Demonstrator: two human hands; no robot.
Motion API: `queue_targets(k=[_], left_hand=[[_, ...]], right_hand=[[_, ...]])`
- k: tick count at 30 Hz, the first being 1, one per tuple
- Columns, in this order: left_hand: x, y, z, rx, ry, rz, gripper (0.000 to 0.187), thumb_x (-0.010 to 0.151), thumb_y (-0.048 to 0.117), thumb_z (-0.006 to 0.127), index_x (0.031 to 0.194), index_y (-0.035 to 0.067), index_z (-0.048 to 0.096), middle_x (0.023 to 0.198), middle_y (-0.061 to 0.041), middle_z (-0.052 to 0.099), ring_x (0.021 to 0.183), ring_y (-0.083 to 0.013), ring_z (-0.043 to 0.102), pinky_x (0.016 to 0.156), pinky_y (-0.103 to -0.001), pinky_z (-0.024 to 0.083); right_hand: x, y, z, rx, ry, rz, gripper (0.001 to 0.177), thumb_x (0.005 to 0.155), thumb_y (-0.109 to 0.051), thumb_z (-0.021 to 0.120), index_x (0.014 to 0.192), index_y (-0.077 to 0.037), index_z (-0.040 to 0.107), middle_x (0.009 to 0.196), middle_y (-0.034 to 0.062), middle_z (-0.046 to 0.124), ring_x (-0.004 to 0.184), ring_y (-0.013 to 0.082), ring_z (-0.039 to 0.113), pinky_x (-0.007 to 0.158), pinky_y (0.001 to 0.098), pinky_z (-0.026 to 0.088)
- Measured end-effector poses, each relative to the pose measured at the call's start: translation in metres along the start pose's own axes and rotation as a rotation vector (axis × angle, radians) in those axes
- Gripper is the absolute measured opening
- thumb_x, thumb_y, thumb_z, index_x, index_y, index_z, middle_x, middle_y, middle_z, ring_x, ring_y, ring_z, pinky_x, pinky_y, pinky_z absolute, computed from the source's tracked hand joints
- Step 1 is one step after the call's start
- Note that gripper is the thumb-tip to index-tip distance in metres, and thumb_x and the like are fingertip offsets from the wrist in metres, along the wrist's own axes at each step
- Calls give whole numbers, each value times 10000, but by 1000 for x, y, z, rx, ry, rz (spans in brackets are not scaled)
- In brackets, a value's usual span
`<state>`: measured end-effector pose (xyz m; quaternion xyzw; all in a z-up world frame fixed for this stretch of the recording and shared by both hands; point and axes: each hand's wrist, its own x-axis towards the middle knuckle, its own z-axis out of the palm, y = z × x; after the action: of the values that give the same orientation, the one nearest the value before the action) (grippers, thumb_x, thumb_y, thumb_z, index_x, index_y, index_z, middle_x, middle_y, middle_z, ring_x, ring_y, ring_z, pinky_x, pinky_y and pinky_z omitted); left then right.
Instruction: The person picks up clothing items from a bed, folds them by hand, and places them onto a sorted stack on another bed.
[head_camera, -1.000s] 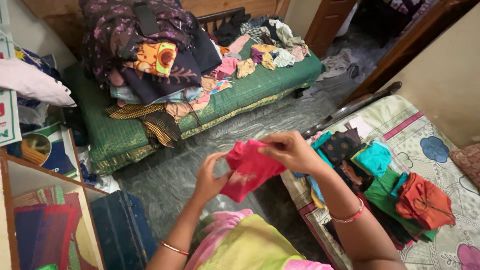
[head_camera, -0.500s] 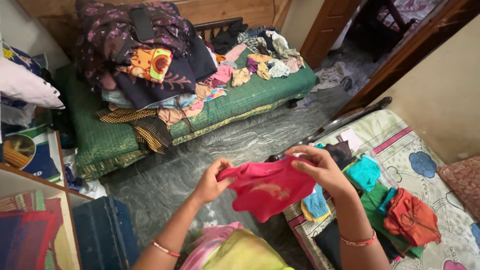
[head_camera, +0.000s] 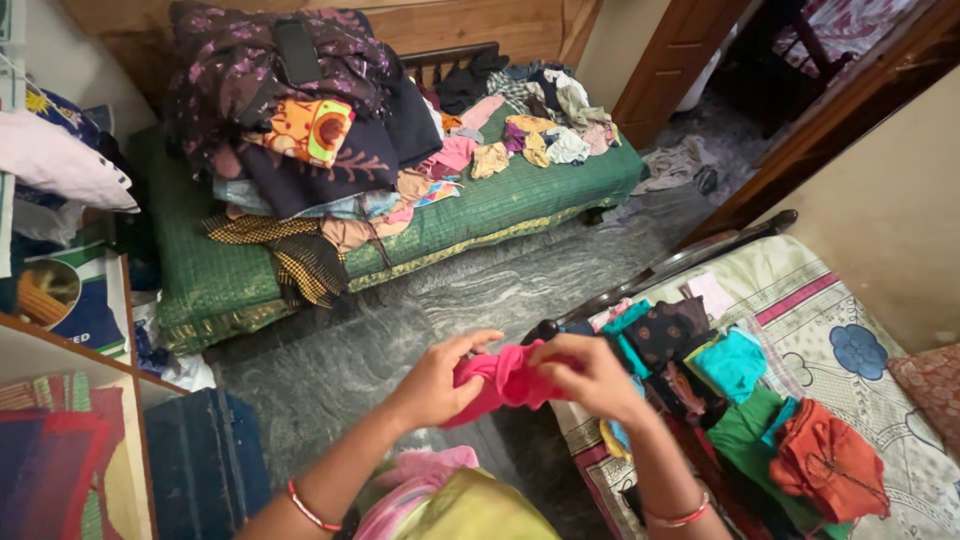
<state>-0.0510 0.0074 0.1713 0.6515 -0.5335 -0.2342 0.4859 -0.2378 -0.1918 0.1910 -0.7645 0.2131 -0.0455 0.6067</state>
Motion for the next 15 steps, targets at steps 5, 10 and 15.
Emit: queue_targets(k=[5, 10, 15], left_hand=[[-8, -20, 38, -65, 246, 114, 485, 801, -7, 690, 1280, 65, 671, 1196, -154, 744, 1104, -277, 727, 971, -358, 561], [-21, -36, 24, -1054, -18, -252, 446, 863, -9, 705, 1305, 5, 641, 1243, -105, 684, 1092, -130, 684, 956, -273, 574], [-27, -49, 14, -700, 20, -396, 403, 911, 65, 752, 1296, -45, 704, 1035, -87, 716, 889, -128, 675, 786, -281, 567]], right_hand=[[-2, -21, 51, -637, 214, -348, 235, 788, -257, 829, 850, -46, 744, 729, 120, 620, 706, 282, 616, 626, 384, 481], [0, 11, 58, -599, 330, -566, 136, 826, -150, 702, 889, -32, 675, 793, 120, 614, 773, 309, 612, 664, 382, 489], [9, 62, 61, 197, 117, -114, 222, 983, -136, 593, 795, -19, 585, 703, -26, 532, 631, 96, 510, 551, 291, 407]])
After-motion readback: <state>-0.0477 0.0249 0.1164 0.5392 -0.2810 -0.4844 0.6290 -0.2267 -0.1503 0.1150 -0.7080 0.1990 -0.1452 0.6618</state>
